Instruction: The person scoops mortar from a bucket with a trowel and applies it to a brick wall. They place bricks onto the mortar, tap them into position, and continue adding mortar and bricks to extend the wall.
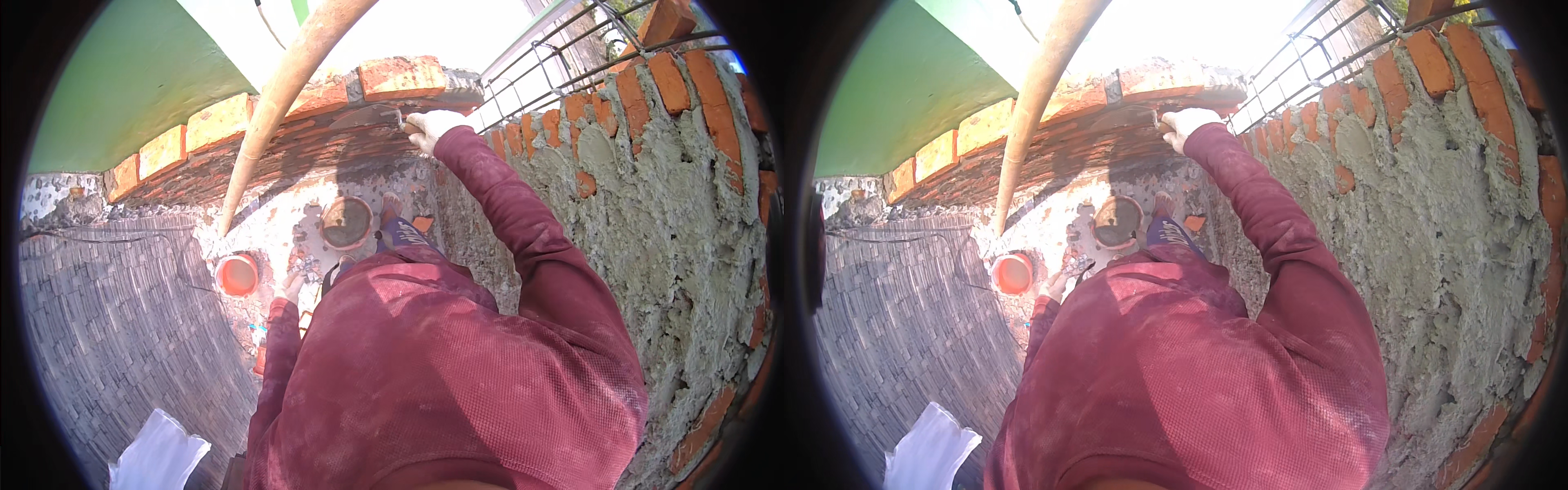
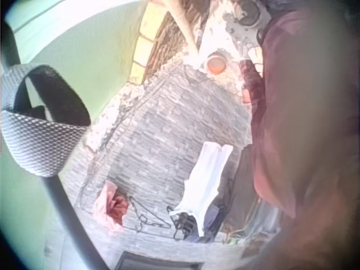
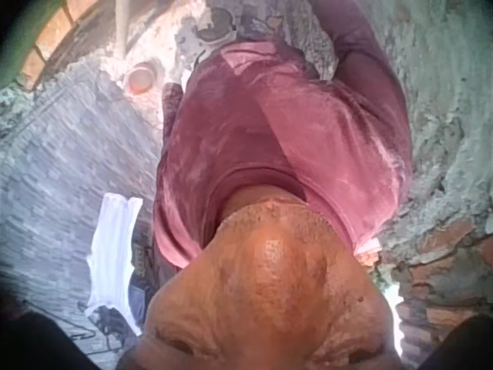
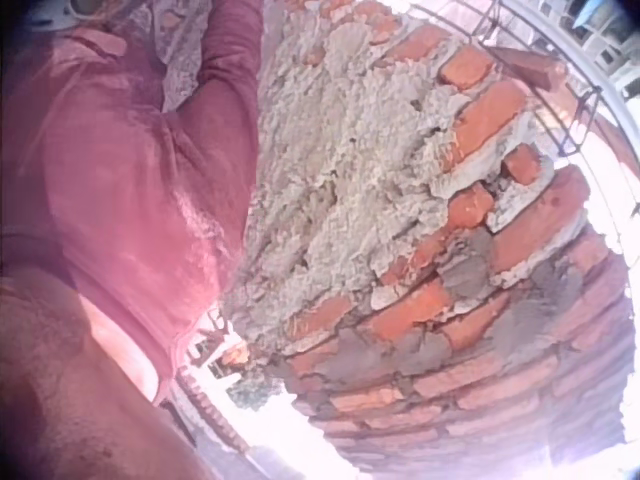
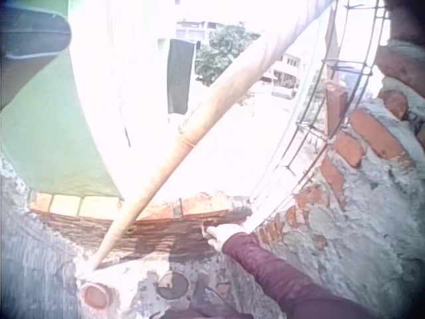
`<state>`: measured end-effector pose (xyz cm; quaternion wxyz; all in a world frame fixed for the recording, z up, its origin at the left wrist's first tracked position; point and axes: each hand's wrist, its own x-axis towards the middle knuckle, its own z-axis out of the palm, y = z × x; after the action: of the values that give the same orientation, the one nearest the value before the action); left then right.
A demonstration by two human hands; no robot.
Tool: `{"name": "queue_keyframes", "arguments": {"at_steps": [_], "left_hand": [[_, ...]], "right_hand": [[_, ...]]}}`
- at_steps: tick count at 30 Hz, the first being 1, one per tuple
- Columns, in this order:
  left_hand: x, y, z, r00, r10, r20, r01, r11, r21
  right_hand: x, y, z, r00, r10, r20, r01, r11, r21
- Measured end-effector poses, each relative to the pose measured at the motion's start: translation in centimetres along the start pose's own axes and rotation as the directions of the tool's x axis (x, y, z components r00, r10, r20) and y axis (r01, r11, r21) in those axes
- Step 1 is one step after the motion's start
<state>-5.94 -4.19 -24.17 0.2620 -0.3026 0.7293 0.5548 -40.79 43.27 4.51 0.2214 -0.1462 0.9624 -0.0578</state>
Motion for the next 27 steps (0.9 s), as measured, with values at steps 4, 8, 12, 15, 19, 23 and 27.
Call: {"name": "queue_keyframes", "arguments": {"at_steps": [4,8,12,15,19,23,27], "left_hand": [[-4.4,-0.2,0.6,0.999,0.034,0.040,-0.025,0.980,-0.196],[-11.0,-5.1,0.2,0.988,-0.102,-0.112,0.091,0.990,-0.103],[-16.1,-20.4,1.6,0.971,-0.168,-0.172,0.226,0.882,0.413],[-19.3,-19.4,6.1,0.822,-0.520,-0.231,0.559,0.814,0.156],[-23.4,-15.3,17.0,0.817,-0.544,-0.192,0.455,0.813,-0.363],[-25.8,-12.8,30.2,0.821,-0.565,-0.086,0.437,0.717,-0.544],[-28.0,-11.8,37.6,0.684,-0.710,-0.167,0.360,0.528,-0.769]], "right_hand": [[0.1,7.8,0.0,0.965,0.246,-0.087,-0.229,0.959,0.166],[-6.2,4.7,0.7,0.889,0.440,-0.128,-0.449,0.893,-0.045],[-9.1,6.8,16.2,0.922,0.361,-0.140,-0.275,0.865,0.420],[-10.3,1.9,21.2,0.884,0.397,0.246,-0.465,0.710,0.528],[-3.9,6.0,24.4,0.908,0.064,0.414,-0.148,0.974,0.174],[0.1,-2.5,19.9,0.777,0.053,0.627,-0.156,0.982,0.111],[6.2,-5.8,20.9,0.773,-0.007,0.634,-0.022,0.999,0.037]]}}
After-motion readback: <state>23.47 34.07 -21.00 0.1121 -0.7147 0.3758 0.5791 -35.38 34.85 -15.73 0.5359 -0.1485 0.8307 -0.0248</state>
